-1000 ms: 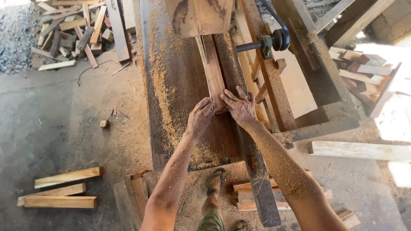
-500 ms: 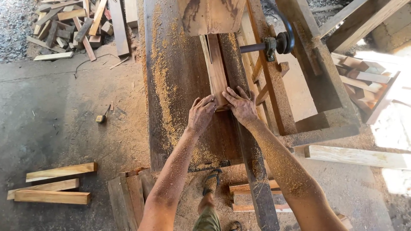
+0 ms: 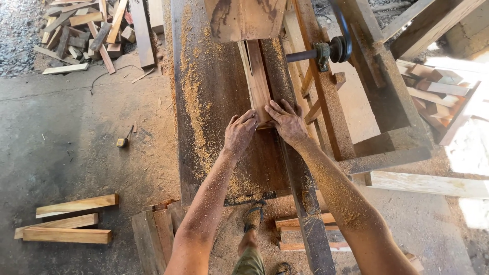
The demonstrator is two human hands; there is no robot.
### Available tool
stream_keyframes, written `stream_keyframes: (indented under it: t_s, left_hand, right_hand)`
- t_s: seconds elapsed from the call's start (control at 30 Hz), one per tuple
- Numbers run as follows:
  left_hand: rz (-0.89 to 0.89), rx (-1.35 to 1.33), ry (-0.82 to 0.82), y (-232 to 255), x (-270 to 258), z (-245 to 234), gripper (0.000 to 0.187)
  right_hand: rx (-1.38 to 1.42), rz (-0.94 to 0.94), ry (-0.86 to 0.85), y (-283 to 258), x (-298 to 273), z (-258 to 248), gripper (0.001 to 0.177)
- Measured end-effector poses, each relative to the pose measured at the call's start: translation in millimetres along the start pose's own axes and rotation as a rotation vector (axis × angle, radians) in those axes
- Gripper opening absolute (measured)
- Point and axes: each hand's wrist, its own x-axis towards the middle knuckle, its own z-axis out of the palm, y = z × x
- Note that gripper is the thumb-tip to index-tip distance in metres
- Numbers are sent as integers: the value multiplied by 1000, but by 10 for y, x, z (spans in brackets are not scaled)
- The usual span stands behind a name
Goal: Sawing wooden planks into smaller pieces using a table-mounted circular saw.
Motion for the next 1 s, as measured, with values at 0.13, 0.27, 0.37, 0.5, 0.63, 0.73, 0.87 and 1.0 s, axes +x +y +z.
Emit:
stream_keyframes:
  t_s: [0.13, 0.27, 0.37, 0.5, 0.63, 0.73, 0.87, 1.0]
  left_hand:
    - [11, 32, 14, 7, -34, 19, 24]
    - [6, 77, -21, 38, 6, -56, 21]
    - [4, 98, -15, 5, 47, -45, 22]
    - [-3, 83, -7, 6, 59, -62, 20]
    - [-10, 58, 0, 26, 46, -103, 17]
    - [-6, 63, 26, -17, 148, -108, 17]
    - [-7, 83, 21, -25, 163, -79, 18]
    - [4, 77, 18, -54, 161, -58, 20]
  right_hand:
    - [37, -27, -37, 35, -22, 6, 62]
    - [410, -141, 63, 503, 20, 631, 61]
    - [114, -37, -51, 125, 32, 15, 60]
    - [123, -28, -45, 69, 68, -35, 56]
    - [112, -18, -52, 90, 112, 7, 56]
    - [96, -20, -43, 137, 203, -4, 58]
    - [68, -9, -65, 103, 178, -21, 61]
    - [94, 1, -57, 31, 201, -95, 55]
